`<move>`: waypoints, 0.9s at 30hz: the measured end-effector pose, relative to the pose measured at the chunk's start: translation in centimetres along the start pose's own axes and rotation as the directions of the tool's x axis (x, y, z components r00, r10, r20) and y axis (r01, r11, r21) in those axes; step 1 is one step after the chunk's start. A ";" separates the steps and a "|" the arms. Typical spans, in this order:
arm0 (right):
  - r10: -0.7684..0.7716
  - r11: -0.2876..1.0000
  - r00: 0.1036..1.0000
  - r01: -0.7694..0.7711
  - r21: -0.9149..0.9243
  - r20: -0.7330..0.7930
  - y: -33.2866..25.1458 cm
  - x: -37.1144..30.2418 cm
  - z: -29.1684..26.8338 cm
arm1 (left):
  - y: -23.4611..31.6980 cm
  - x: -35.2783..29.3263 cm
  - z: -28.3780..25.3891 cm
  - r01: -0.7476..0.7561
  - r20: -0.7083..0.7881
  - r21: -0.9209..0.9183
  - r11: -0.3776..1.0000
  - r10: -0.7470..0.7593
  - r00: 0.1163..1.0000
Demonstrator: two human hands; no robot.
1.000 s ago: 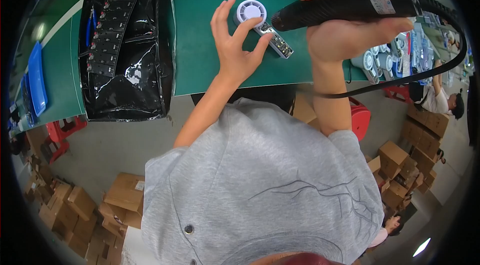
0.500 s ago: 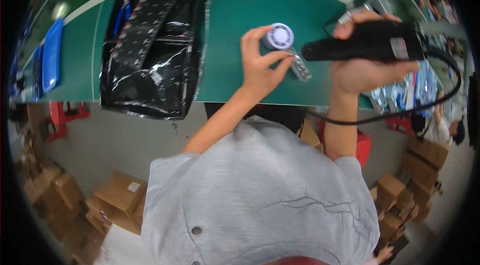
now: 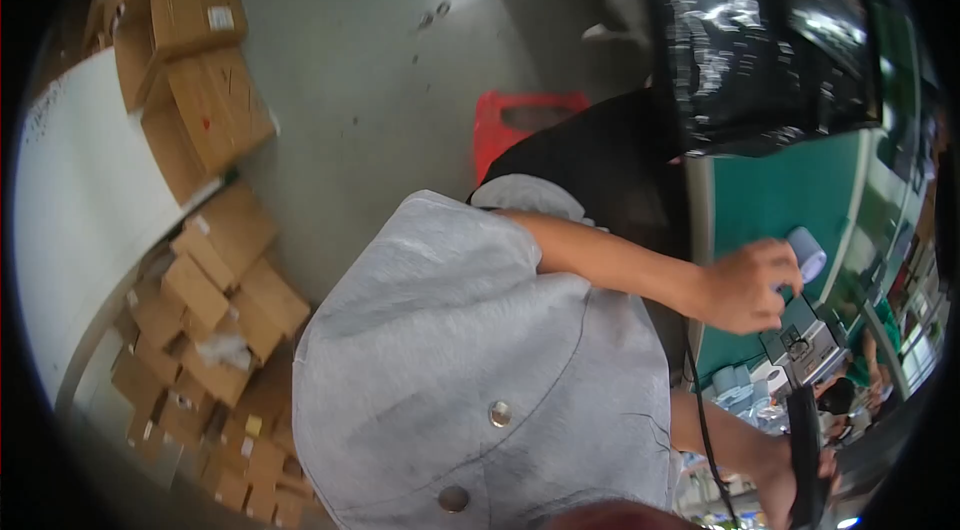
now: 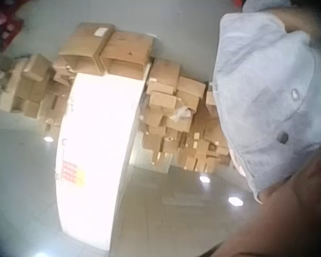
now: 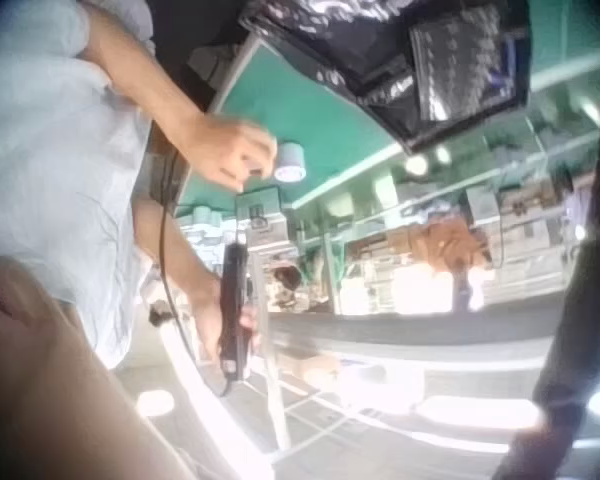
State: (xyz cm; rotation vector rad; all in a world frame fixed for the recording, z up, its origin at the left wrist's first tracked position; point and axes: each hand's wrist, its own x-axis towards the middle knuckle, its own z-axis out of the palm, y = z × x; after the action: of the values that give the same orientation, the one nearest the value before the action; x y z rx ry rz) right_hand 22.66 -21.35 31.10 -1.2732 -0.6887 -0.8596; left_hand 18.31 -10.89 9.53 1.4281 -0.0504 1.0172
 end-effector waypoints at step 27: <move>0.149 0.989 0.989 -0.149 0.007 -0.016 -3.6 -4.1 -2.7 | -0.1 -0.4 -1.0 0.161 0.346 0.012 0.987 -0.155 0.925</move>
State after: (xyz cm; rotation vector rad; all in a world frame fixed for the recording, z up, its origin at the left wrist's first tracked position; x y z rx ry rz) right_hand 17.37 -23.65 29.03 -1.2941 -0.5749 -0.7437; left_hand 17.55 -10.27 8.97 1.5562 -0.1968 0.6230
